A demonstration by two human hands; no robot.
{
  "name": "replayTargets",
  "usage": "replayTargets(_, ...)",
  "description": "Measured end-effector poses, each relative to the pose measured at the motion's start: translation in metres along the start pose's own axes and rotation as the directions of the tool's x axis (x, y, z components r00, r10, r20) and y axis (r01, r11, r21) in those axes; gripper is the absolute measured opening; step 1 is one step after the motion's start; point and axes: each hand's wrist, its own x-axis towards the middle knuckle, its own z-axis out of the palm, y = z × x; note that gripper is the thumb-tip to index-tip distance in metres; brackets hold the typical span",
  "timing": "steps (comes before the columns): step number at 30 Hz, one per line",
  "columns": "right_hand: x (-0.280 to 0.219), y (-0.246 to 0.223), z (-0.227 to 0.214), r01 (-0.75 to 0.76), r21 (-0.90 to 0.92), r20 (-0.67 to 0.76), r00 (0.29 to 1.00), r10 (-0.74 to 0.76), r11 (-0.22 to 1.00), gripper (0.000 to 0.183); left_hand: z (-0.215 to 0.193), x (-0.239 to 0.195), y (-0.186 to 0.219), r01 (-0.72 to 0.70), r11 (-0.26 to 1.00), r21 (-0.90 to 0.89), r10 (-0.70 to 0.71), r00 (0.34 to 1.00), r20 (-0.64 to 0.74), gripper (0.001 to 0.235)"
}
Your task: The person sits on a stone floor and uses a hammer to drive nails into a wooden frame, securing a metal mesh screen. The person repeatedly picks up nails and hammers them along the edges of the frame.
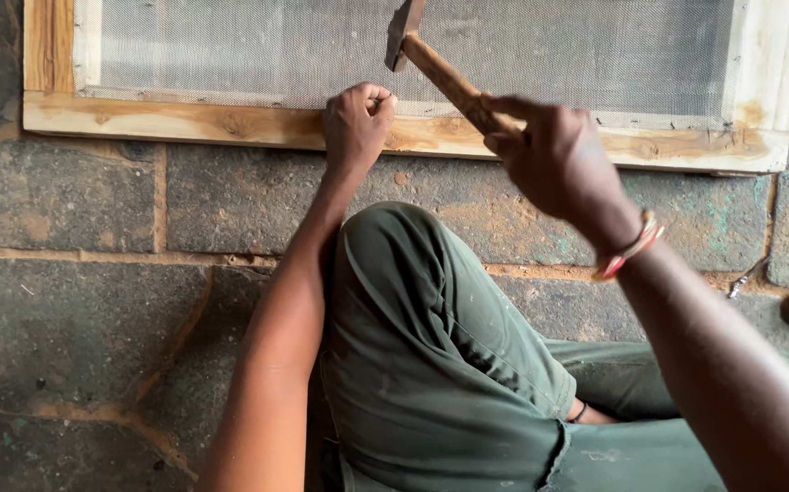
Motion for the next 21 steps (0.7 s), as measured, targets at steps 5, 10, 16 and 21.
replayTargets(5,-0.02,0.006,0.027,0.009,-0.025,-0.046,0.999,-0.01,1.0,0.036,0.001,-0.005,-0.009,0.056,0.998,0.006,-0.056,0.998,0.029,0.014)
replayTargets(10,-0.035,0.007,0.046,0.137,0.001,-0.246,0.96,-0.133,0.991,0.036,0.01,-0.008,-0.012,-0.174,0.983,0.053,0.18,0.974,-0.139,0.012)
replayTargets(16,-0.043,0.007,0.06,0.012,0.008,-0.239,0.971,-0.01,1.0,0.04,0.003,-0.002,-0.007,0.07,0.994,-0.087,-0.068,0.997,0.035,0.014)
replayTargets(21,-0.052,0.006,0.071,0.045,0.068,-0.233,0.972,-0.028,0.997,0.042,-0.003,-0.018,-0.003,-0.138,0.99,-0.036,0.135,0.988,-0.079,0.011)
